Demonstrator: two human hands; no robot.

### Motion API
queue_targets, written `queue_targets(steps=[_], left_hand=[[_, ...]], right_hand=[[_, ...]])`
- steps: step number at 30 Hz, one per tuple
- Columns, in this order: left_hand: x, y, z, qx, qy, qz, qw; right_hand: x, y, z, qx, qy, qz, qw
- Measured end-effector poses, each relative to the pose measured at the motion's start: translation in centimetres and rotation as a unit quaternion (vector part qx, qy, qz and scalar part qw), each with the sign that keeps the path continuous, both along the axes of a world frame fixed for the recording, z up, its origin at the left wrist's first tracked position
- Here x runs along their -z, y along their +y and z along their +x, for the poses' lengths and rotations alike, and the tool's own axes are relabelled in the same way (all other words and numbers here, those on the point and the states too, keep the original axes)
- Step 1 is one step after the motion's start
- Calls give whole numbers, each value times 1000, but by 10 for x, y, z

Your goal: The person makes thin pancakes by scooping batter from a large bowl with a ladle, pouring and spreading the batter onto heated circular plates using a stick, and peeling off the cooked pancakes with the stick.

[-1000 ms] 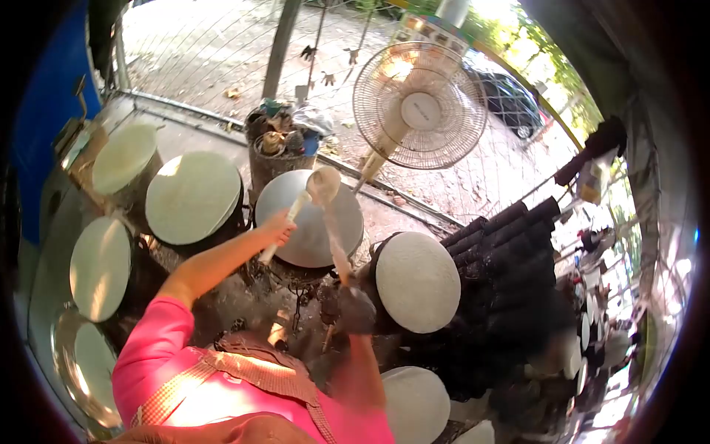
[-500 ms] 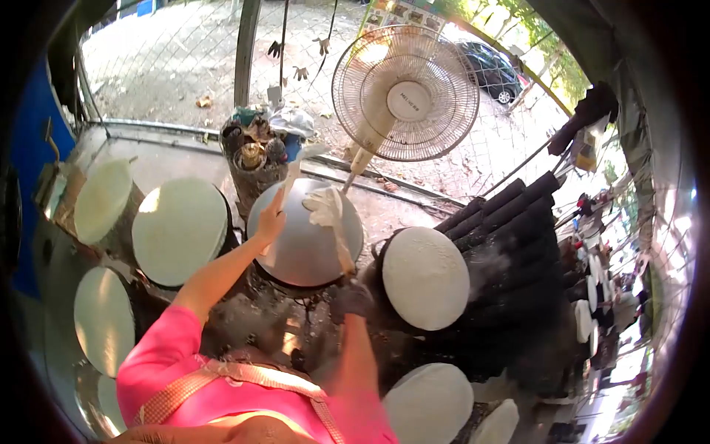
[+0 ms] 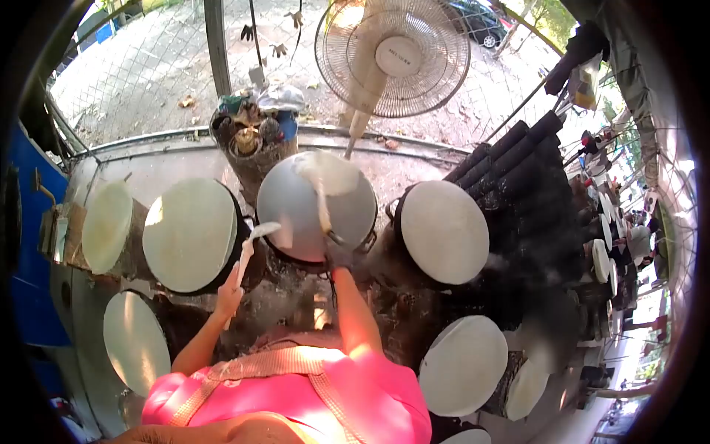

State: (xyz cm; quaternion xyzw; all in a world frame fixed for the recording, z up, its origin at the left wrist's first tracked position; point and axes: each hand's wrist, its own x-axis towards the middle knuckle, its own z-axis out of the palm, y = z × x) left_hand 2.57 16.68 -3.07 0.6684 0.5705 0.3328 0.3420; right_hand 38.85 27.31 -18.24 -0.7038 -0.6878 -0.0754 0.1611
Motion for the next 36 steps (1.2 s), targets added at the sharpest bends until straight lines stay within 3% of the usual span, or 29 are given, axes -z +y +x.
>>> queue_targets(steps=[1,2,3,4,5,6,7,8,10,11,12,13,14,15,17,19,21,22,23,24,25,27,28,30,31,33,36], left_hand=[[-4,-2,-1,-5,5,-31,999],[-5,-2,-2,-5,17,-45,999],[1,-14,-8,0,24,-40,999],[5,-13,-13,7,30,-21,999],[6,-3,-13,14,30,8,999],[-6,-5,-11,5,29,-42,999],[-4,-10,-8,2,26,-27,999],[0,-11,-8,-1,23,-10,1000],[2,-11,-5,-8,32,-12,999],[2,-11,-3,-3,40,15,999],[0,-12,1,-7,38,4,999],[-3,-14,2,-12,42,-9,999],[-1,-17,2,-19,21,-41,999],[2,-17,2,-26,-1,-67,997],[-6,-20,13,-47,7,-54,997],[-10,-24,24,-61,13,-42,997],[-13,-32,29,-92,-4,-75,993],[-13,-37,30,-114,-27,-110,987],[-16,-44,31,-137,-50,-143,979],[-31,-53,35,-154,-104,-193,963],[-43,-58,38,-167,-158,-236,944],[-35,-70,37,-179,-259,-274,909],[-38,-74,40,-192,-302,-302,883],[-34,-83,42,-213,-350,-342,845],[-40,-84,43,-204,-350,-355,842],[-56,-88,48,-186,-357,-376,835],[-61,-105,46,-184,-372,-391,822]], right_hand=[[11,10,-14,-114,-180,55,975],[-13,3,-3,-87,-154,-72,982],[-90,-18,0,-26,194,-151,969],[-171,-39,1,73,516,-118,845],[-163,-43,7,67,477,-101,871],[-155,-48,12,62,436,-82,894],[-143,-53,12,-12,167,-61,984],[-97,-40,0,2,2,-46,999],[-14,3,-13,-30,-129,37,990],[-31,6,-16,-67,-67,6,995],[-53,7,-1,-74,81,-74,991],[-101,-5,12,-8,346,-164,924],[-137,-12,25,49,503,-211,837],[-156,-15,38,93,553,-256,788],[-85,13,65,-36,223,-311,923],[-39,11,70,-122,89,-283,947],[-23,9,51,-179,182,-203,945],[-71,-3,57,-299,87,-103,945],[-63,1,84,-242,260,-164,920],[-49,6,115,-178,424,-217,861],[-55,20,118,-93,574,-234,779],[-105,37,106,120,814,-160,545],[-129,39,96,122,767,-235,584],[-96,44,81,36,641,-334,690],[-82,37,75,0,619,-357,699],[-90,23,87,-33,634,-390,667],[-119,49,122,-16,656,-399,640]])
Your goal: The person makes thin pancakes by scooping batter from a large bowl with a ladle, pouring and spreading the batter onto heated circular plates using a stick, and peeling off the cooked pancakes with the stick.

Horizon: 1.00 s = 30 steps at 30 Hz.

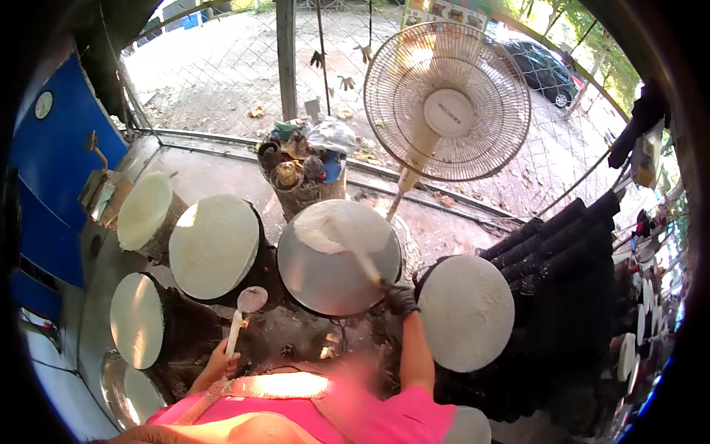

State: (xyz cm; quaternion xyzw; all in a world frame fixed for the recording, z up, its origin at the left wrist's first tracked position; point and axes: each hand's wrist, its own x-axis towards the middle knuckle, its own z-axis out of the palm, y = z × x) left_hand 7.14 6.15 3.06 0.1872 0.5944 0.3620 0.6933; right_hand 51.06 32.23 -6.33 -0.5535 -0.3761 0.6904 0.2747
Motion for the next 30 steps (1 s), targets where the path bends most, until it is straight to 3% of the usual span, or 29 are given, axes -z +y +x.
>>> queue_targets(steps=[5,10,12,14,16,17,22,26,27,30], left_hand=[[13,-6,-2,-39,-40,-54,997],[-3,-7,5,-32,-6,-38,999],[3,-12,4,-47,-3,-34,998],[8,-16,4,-55,-6,-52,997],[9,-17,1,-72,-9,-78,994],[8,-18,-3,-73,-17,-80,994],[1,-26,4,-105,-39,-71,991],[6,-35,0,-135,-29,-66,988],[8,-40,0,-143,-26,-70,987],[8,-46,-1,-171,-54,-76,981]], right_hand=[[12,37,-22,-41,-76,6,996],[2,-3,-3,-45,32,-32,998],[16,34,13,-64,-74,50,994],[27,62,5,-49,7,234,971],[14,68,-13,-82,-114,54,989],[16,57,-16,-98,-114,33,988],[-7,27,6,-107,-62,0,992],[-45,96,-29,-26,-185,-6,982],[-12,113,-28,-65,-188,41,979],[-10,108,-22,-157,-176,34,971]])
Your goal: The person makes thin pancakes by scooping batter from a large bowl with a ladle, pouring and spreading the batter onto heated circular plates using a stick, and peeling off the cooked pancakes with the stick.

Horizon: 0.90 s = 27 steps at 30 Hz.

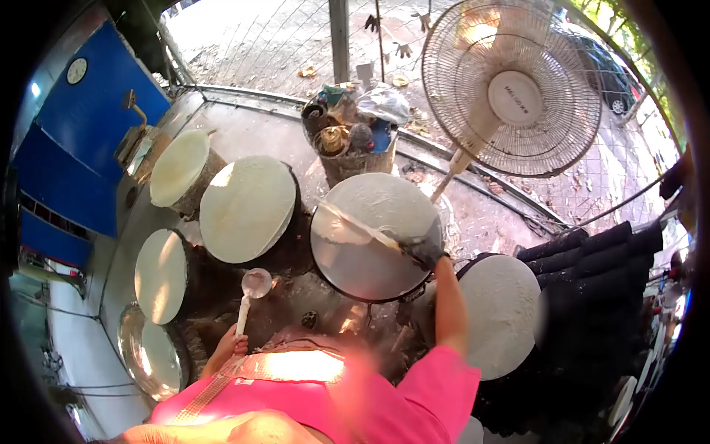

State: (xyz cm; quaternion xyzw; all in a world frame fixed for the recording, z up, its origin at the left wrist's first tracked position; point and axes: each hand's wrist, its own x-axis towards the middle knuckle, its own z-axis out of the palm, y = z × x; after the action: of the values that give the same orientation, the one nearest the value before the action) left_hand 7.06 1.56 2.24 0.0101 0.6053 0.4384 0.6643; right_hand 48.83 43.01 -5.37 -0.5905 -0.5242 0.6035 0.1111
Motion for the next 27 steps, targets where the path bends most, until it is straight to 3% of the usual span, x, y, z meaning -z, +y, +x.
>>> queue_targets(steps=[5,11,19,24,27], left_hand=[[-11,-1,6,-15,-27,29,999],[-8,-14,14,-31,-5,19,999],[-9,-24,15,-36,-11,31,999],[-15,-37,15,-41,0,12,999],[-21,-46,6,-47,20,8,999]], right_hand=[[-24,-48,55,-19,45,-47,998],[-7,37,-10,-29,-50,25,998],[-33,-38,86,-66,-45,-45,996],[-20,41,25,-47,-113,34,992],[-21,41,21,-44,-150,57,986]])
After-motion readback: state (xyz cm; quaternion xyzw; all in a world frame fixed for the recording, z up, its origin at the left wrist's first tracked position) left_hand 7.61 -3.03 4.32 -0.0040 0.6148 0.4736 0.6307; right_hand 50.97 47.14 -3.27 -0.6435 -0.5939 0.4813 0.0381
